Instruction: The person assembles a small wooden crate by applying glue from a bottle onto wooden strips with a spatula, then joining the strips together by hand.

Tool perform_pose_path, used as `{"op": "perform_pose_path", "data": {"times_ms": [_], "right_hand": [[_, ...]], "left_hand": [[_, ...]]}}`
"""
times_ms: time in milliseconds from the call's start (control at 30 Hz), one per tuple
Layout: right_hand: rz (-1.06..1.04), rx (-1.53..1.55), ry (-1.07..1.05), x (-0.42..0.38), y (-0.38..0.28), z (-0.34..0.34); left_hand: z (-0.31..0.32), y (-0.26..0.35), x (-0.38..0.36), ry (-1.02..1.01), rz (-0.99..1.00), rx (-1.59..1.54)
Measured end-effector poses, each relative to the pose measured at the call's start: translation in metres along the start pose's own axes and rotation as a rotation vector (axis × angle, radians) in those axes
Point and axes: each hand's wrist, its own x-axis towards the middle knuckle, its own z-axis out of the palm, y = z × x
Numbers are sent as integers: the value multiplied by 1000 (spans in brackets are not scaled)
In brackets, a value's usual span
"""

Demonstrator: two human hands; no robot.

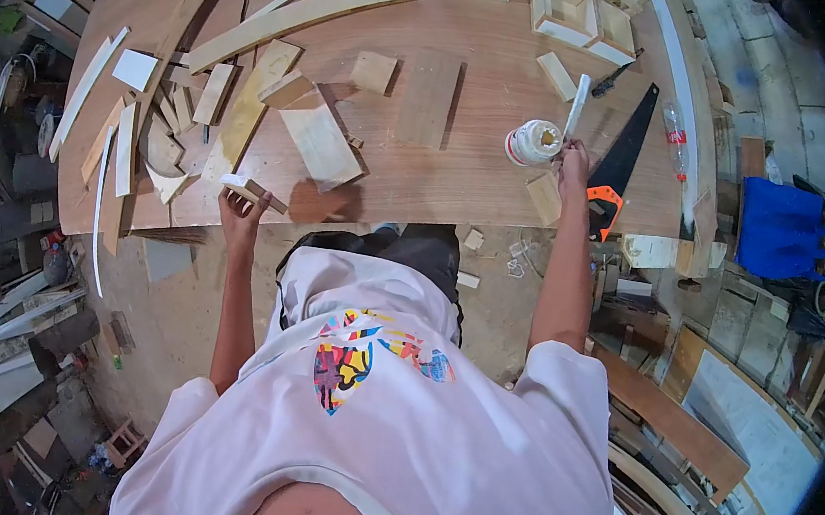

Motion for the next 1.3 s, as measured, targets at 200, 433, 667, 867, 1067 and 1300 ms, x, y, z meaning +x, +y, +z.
{"op": "perform_pose_path", "data": {"times_ms": [200, 433, 667, 867, 1067, 1300], "right_hand": [[-68, -301, -148, -11, 47, 21], [51, -173, -226, -121, 25, 102], [-270, -655, -439, -129, -39, 66], [-331, -1191, -539, -178, -146, 73], [-424, -1455, -715, -179, -161, 88], [-455, -1802, -745, -195, -177, 137]], "left_hand": [[-1, 1, -1, 11, -11, 13], [12, -3, 0, -48, 9, -6], [12, -4, 1, -48, 8, -14], [10, -7, -1, -50, 9, -34], [11, -14, 0, -38, 27, -46], [2, -24, -5, 6, 24, -86]]}}
